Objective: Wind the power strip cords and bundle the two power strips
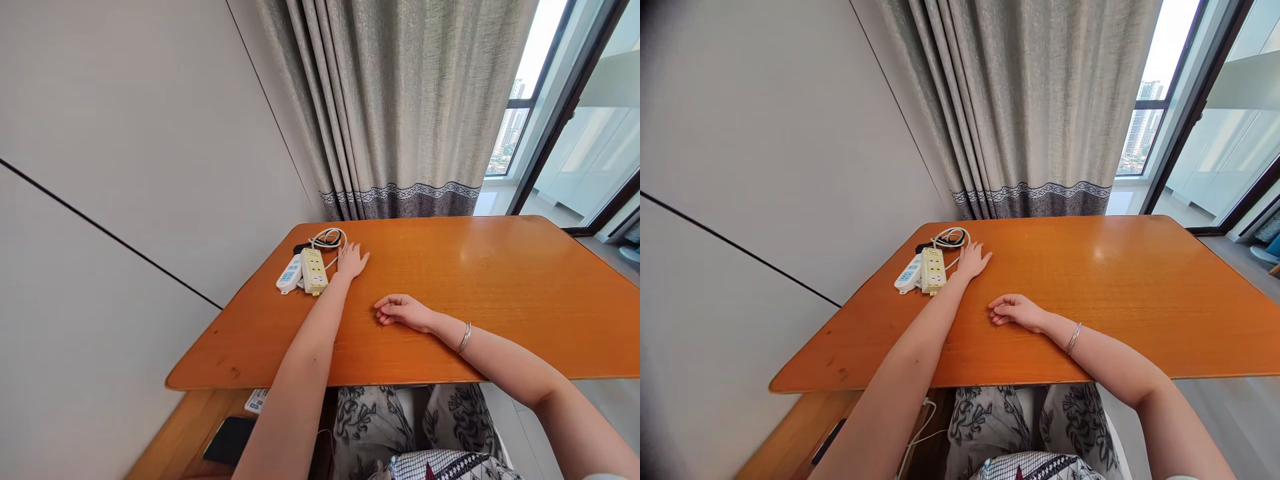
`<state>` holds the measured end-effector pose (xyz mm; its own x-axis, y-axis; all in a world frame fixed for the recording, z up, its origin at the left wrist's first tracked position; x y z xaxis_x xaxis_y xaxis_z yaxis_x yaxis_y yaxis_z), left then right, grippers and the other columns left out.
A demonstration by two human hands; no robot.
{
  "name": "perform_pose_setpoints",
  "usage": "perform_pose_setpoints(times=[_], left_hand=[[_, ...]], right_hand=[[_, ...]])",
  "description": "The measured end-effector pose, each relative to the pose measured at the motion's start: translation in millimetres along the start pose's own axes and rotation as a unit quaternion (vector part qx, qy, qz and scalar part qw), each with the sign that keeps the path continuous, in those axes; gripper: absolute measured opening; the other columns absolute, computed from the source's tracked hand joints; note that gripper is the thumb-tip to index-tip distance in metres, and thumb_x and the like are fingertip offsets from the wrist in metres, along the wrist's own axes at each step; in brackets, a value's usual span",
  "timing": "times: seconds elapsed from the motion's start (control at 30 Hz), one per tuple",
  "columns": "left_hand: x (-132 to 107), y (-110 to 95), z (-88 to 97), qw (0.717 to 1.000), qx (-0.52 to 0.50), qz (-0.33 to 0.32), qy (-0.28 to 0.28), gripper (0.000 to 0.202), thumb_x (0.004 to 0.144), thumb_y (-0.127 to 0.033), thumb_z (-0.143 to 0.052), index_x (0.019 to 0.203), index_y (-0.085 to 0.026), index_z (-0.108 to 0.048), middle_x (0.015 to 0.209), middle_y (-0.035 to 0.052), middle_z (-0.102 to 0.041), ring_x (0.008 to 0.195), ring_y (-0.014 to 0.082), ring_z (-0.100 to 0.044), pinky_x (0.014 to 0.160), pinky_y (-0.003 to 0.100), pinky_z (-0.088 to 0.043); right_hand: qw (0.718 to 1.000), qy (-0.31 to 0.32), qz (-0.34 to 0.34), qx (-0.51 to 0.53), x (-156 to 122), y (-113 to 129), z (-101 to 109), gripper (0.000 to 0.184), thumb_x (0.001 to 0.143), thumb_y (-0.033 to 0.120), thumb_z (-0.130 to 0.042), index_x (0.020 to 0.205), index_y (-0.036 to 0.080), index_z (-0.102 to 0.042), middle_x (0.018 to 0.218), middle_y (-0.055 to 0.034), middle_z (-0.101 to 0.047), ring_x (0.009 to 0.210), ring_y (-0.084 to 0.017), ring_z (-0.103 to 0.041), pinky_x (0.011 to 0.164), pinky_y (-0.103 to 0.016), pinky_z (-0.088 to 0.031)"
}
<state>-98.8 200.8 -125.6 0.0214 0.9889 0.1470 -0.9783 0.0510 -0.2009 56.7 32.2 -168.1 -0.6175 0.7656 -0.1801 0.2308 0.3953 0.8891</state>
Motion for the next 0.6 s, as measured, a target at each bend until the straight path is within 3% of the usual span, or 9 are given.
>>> perform_pose_setpoints(times=[0.17, 0.3, 0.37, 0.43, 0.53, 0.6], left_hand=[[-10, -26, 16.7, 0.996, -0.058, 0.003, -0.062, 0.049, 0.096, -0.032, -0.046, 0.141, -0.015, -0.053, 0.146, 0.0158, -0.056, 0.137, 0.0275, -0.050, 0.118, 0.039, -0.034], [-23, -63, 8.6, 0.990, -0.130, -0.008, -0.060, 0.042, 0.095, -0.032, -0.050, 0.134, -0.017, -0.058, 0.138, 0.0153, -0.062, 0.129, 0.0277, -0.057, 0.112, 0.040, -0.041], [-34, -83, -2.7, 0.990, -0.132, -0.026, -0.044, 0.040, 0.095, -0.035, -0.053, 0.130, -0.018, -0.061, 0.137, 0.0150, -0.063, 0.129, 0.0284, -0.057, 0.112, 0.041, -0.041], [-47, -102, -13.4, 0.991, -0.115, -0.057, -0.029, 0.041, 0.097, -0.038, -0.050, 0.130, -0.017, -0.061, 0.140, 0.0159, -0.062, 0.132, 0.0293, -0.055, 0.115, 0.043, -0.038], [-61, -118, -22.4, 0.991, -0.086, -0.105, -0.013, 0.047, 0.099, -0.040, -0.045, 0.135, -0.014, -0.059, 0.148, 0.0179, -0.056, 0.140, 0.0307, -0.048, 0.121, 0.046, -0.029], [-65, -119, -23.4, 0.991, -0.081, -0.109, -0.005, 0.049, 0.100, -0.041, -0.043, 0.138, -0.013, -0.057, 0.149, 0.0184, -0.055, 0.142, 0.0305, -0.046, 0.122, 0.046, -0.029]], right_hand=[[1.000, 0.005, 0.007, 0.004, -3, 9, 3, 0.034, 0.071, 0.032, -0.086, 0.098, 0.016, -0.072, 0.089, -0.0036, -0.073, 0.075, -0.011, -0.066, 0.079, -0.027, -0.054], [0.981, -0.061, 0.108, -0.149, -5, 46, 29, 0.029, 0.080, 0.034, -0.076, 0.104, 0.018, -0.072, 0.097, -0.0054, -0.073, 0.084, -0.015, -0.067, 0.087, -0.032, -0.052], [0.930, -0.138, 0.176, -0.293, -10, 72, 51, 0.024, 0.084, 0.029, -0.068, 0.105, 0.018, -0.071, 0.104, -0.0079, -0.073, 0.094, -0.018, -0.066, 0.094, -0.037, -0.050], [0.853, -0.220, 0.216, -0.421, -18, 95, 73, 0.025, 0.086, 0.026, -0.063, 0.108, 0.018, -0.071, 0.114, -0.0111, -0.071, 0.108, -0.023, -0.064, 0.103, -0.042, -0.047], [0.750, -0.298, 0.221, -0.548, -26, 113, 97, 0.035, 0.090, 0.029, -0.058, 0.122, 0.018, -0.068, 0.133, -0.0157, -0.064, 0.128, -0.028, -0.056, 0.114, -0.047, -0.038], [0.705, -0.326, 0.188, -0.601, -27, 114, 107, 0.046, 0.093, 0.034, -0.056, 0.134, 0.015, -0.062, 0.148, -0.0189, -0.053, 0.142, -0.031, -0.044, 0.120, -0.049, -0.029]])
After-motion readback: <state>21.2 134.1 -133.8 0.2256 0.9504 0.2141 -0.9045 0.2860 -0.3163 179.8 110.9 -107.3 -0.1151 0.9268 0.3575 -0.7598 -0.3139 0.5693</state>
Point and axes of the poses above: each hand's wrist, its own x-axis towards the middle knuckle, its own z-axis out of the back of the hand, y = z × x, the point moved 8 cm from there along x, towards the middle knuckle
